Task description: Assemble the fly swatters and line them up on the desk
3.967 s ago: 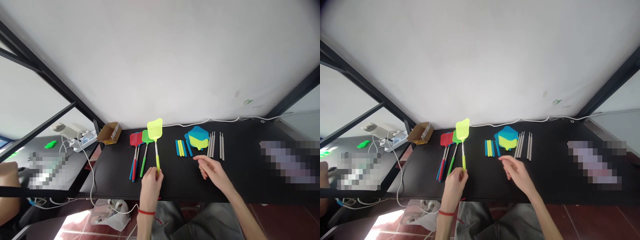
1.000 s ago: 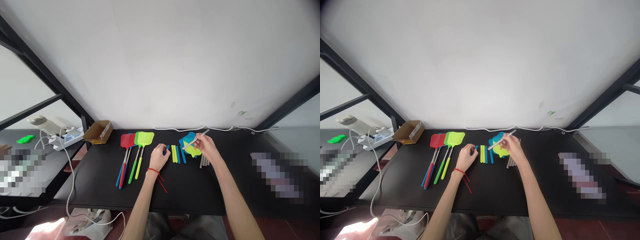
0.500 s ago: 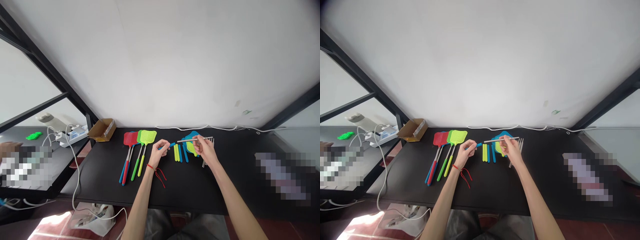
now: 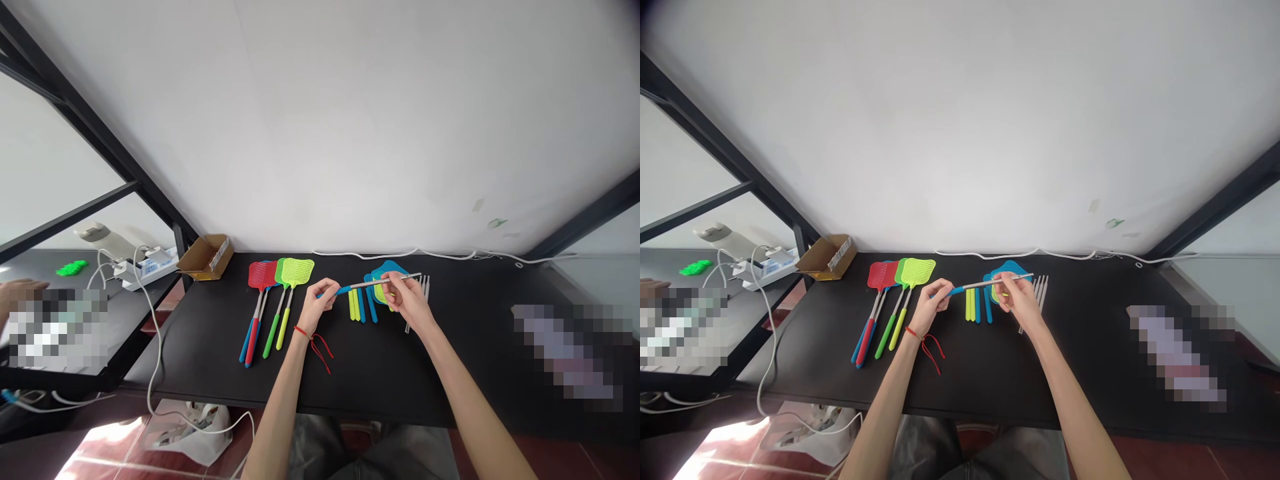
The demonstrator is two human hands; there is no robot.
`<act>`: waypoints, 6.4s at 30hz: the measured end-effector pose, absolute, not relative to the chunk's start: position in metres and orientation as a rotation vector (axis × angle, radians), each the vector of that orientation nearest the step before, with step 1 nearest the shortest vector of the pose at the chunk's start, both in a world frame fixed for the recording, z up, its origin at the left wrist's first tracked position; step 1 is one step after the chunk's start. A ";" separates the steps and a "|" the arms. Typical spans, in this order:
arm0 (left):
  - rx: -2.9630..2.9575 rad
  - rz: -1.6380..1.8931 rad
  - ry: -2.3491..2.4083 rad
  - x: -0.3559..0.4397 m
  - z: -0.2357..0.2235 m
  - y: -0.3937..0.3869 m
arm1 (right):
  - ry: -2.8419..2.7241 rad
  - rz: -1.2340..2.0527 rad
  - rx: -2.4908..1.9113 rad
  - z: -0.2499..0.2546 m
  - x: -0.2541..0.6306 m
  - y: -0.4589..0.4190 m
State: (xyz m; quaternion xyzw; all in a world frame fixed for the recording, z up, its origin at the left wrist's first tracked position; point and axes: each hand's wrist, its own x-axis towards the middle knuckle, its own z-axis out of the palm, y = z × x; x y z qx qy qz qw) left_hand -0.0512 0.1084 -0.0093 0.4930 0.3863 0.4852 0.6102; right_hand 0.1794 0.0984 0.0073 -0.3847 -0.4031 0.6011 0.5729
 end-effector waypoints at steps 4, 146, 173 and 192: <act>1.141 1.112 0.878 -0.052 -0.009 0.108 | -0.961 1.433 -0.892 0.006 0.179 0.099; 1.103 1.146 0.953 -0.055 -0.014 0.110 | -1.024 1.358 -1.429 -0.002 0.244 0.106; 0.738 1.461 0.883 -0.058 -0.021 0.120 | -1.464 1.737 -1.000 0.011 0.176 0.086; 0.612 1.516 0.809 -0.061 -0.021 0.120 | -1.650 1.738 -1.081 0.006 0.176 0.087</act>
